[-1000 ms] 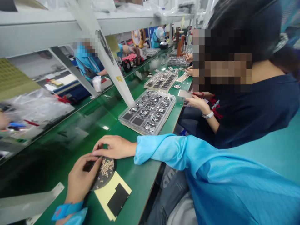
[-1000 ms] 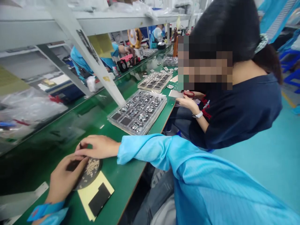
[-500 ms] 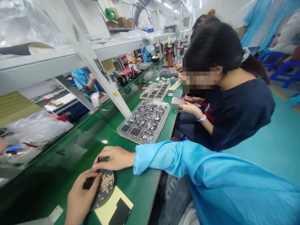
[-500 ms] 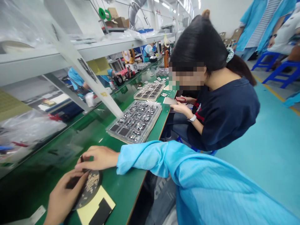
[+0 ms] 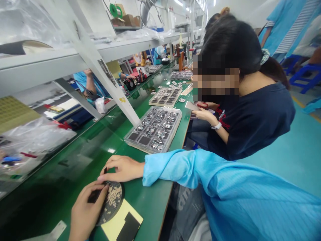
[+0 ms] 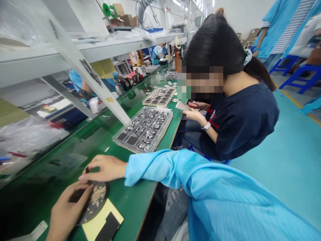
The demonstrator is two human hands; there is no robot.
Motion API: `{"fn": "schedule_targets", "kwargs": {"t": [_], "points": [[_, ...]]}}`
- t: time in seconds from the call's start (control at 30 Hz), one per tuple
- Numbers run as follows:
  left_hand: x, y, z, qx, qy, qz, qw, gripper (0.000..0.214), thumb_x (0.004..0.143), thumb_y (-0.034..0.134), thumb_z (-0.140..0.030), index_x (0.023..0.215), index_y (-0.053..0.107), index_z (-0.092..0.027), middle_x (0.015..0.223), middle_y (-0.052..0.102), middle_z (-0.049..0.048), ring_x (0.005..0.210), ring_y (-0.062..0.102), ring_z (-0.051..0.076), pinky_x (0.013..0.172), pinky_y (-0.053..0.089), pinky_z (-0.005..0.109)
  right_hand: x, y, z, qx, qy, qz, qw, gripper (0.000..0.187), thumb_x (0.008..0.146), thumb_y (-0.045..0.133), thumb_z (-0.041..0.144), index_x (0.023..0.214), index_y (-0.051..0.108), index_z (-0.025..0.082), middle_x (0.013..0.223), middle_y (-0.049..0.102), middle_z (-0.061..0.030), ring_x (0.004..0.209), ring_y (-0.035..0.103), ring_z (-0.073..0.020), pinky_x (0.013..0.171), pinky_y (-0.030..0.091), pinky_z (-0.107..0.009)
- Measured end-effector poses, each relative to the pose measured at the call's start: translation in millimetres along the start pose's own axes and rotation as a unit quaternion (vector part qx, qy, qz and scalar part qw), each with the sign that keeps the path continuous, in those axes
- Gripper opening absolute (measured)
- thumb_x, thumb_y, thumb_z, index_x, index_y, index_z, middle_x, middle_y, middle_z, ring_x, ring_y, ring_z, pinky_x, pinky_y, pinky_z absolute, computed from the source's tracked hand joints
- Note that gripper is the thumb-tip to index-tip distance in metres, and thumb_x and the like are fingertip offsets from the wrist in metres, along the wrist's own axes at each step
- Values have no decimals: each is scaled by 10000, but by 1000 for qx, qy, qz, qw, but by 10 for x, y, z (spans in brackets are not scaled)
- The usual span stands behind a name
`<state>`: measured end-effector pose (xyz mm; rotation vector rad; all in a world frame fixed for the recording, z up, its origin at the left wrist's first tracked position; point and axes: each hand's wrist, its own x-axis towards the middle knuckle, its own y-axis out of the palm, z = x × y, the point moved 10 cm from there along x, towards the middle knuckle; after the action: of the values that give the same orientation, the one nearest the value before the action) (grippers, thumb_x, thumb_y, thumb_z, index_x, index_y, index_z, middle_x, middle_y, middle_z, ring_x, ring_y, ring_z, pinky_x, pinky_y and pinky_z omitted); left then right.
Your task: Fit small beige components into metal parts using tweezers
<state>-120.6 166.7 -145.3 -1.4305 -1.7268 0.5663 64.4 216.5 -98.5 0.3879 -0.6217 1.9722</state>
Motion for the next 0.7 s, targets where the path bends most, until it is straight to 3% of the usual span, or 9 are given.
{"fn": "schedule_targets", "kwargs": {"t": [0.2, 0.4, 0.57, 0.7], "points": [[-5, -17, -6, 3, -8, -7, 1000, 377, 807, 719, -614, 894, 716, -247, 1173, 729, 89, 1165, 676, 355, 1102, 502, 553, -4, -4, -11, -7, 1, -5, 1000, 369, 896, 785, 530, 1005, 789, 177, 1093, 641, 0, 685, 524, -38, 754, 486, -201], [-16, -18, -91, 3, 2, -10, 1000, 369, 811, 702, -611, 880, 694, -249, 1151, 721, 89, 1142, 672, 346, 1086, 501, 544, -10, -7, 25, -7, 4, 11, 1000, 312, 921, 772, 480, 990, 780, 175, 1085, 658, -9, 707, 532, -49, 781, 482, -204], [-21, -30, -114, 14, 3, -17, 1000, 380, 806, 698, -625, 875, 692, -251, 1157, 718, 91, 1129, 669, 351, 1080, 500, 544, -36, 43, 54, 18, 17, 57, 998, 321, 915, 772, 498, 985, 750, 185, 918, 689, 25, 801, 579, -79, 774, 447, -185], [-20, -19, -109, 21, -2, -14, 1000, 378, 811, 692, -625, 875, 694, -252, 1150, 719, 88, 1121, 670, 348, 1062, 508, 534, -72, 68, 15, 22, 54, 74, 996, 343, 920, 757, 521, 1030, 742, 197, 811, 668, 57, 743, 566, -72, 725, 419, -177]]}}
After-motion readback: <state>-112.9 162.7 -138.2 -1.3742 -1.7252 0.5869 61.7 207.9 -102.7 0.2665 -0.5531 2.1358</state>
